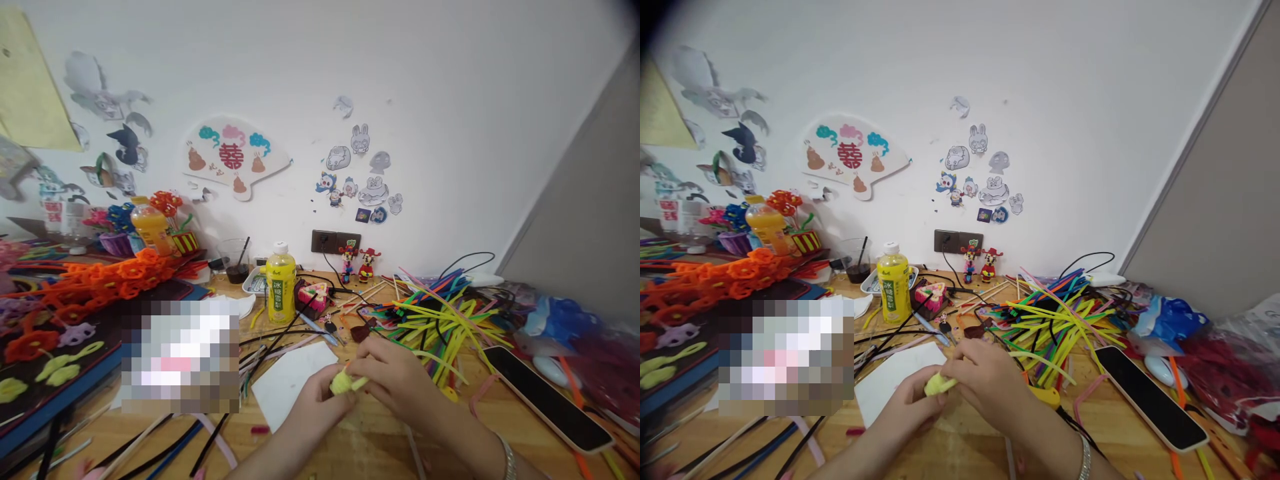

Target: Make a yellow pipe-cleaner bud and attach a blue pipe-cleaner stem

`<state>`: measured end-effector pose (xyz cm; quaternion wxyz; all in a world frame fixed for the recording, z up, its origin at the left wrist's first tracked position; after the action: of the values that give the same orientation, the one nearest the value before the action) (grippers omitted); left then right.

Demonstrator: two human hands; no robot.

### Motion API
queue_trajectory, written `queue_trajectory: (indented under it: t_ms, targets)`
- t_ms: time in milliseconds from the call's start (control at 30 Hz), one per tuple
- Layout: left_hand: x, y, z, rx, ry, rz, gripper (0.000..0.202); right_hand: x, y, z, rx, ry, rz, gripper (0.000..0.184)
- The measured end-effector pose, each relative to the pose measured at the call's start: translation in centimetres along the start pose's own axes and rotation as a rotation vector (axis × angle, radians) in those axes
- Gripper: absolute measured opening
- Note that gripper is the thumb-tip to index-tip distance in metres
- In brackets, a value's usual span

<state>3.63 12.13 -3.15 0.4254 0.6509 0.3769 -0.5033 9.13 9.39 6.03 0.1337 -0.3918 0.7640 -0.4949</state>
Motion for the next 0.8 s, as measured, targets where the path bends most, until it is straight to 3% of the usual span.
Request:
queue_trajectory:
  t_ms: [400, 800]
  targets:
    - [-1.2, -0.3, 0.5, -0.036, 0.102, -0.535, 0.003, 0.4, 0.9, 0.1, 0.061, 0.006, 0.003, 0.014]
    - [-1.6, -0.4, 0.4, -0.041, 0.137, -0.614, 0.007, 0.1, 2.0, 0.3, 0.173, 0.054, -0.004, 0.01]
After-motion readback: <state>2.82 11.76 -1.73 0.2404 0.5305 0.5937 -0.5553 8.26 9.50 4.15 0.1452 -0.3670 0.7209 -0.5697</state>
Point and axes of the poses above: each hand's wrist, its own z-axis away from the middle knuckle, its own y-axis out of the palm, x = y × z, the point moved 10 cm from there along -z, towards the middle knuckle, and after that the axes turned 7 degrees about y, right-handed, at the moved point
